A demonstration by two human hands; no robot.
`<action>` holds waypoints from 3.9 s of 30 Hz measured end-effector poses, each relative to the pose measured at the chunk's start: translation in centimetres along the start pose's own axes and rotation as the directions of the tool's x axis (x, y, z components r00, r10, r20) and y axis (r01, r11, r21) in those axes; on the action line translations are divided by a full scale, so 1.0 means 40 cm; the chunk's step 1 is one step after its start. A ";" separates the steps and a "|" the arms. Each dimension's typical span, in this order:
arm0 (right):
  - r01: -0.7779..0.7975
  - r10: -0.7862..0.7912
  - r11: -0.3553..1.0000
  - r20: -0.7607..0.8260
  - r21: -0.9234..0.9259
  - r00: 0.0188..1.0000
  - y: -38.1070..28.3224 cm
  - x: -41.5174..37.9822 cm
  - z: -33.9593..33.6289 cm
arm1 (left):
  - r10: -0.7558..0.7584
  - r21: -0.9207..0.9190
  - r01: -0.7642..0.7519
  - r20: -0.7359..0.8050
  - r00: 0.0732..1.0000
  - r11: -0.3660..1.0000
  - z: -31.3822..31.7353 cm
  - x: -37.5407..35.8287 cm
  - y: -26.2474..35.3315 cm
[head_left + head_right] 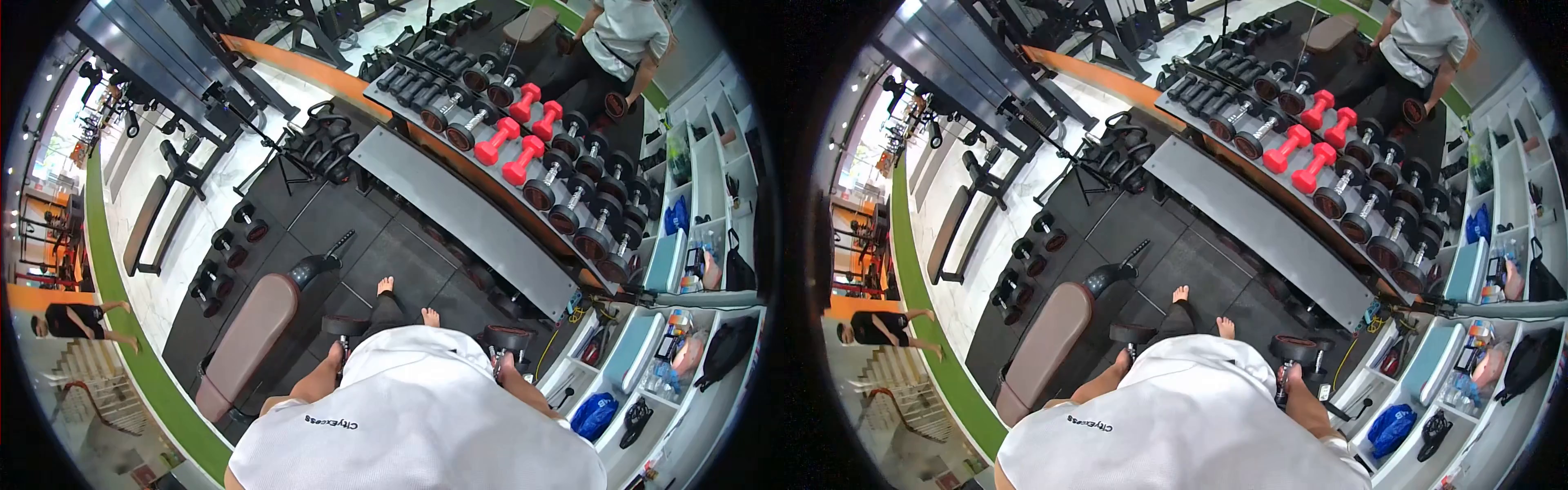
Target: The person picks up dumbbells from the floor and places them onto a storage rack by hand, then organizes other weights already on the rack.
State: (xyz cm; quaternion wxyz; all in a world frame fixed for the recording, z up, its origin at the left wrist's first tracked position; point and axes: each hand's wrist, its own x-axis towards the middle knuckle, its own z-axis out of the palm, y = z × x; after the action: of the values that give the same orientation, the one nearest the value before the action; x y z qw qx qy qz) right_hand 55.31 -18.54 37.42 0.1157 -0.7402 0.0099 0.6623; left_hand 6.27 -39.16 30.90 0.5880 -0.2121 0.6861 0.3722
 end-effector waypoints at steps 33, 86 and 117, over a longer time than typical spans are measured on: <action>-0.028 0.026 0.999 0.085 0.021 0.996 -0.364 0.082 0.585 | 0.117 0.529 -0.108 0.016 0.993 0.842 0.241 0.210 1.184; -0.081 0.090 0.963 0.024 -0.255 0.996 -0.760 0.249 1.205 | 0.835 0.739 -0.673 0.388 0.389 -0.029 0.785 0.437 1.505; -0.008 -0.026 0.968 0.131 0.250 0.991 -0.994 0.703 1.761 | 0.129 0.982 0.184 -0.179 0.975 -0.033 0.656 0.339 1.319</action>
State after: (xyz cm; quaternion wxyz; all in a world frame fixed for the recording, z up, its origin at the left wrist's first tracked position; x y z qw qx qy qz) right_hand -3.45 37.02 9.33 0.2116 -0.6739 0.0823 0.7031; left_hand -18.10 16.17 30.79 0.4886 0.2225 0.7985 -0.2724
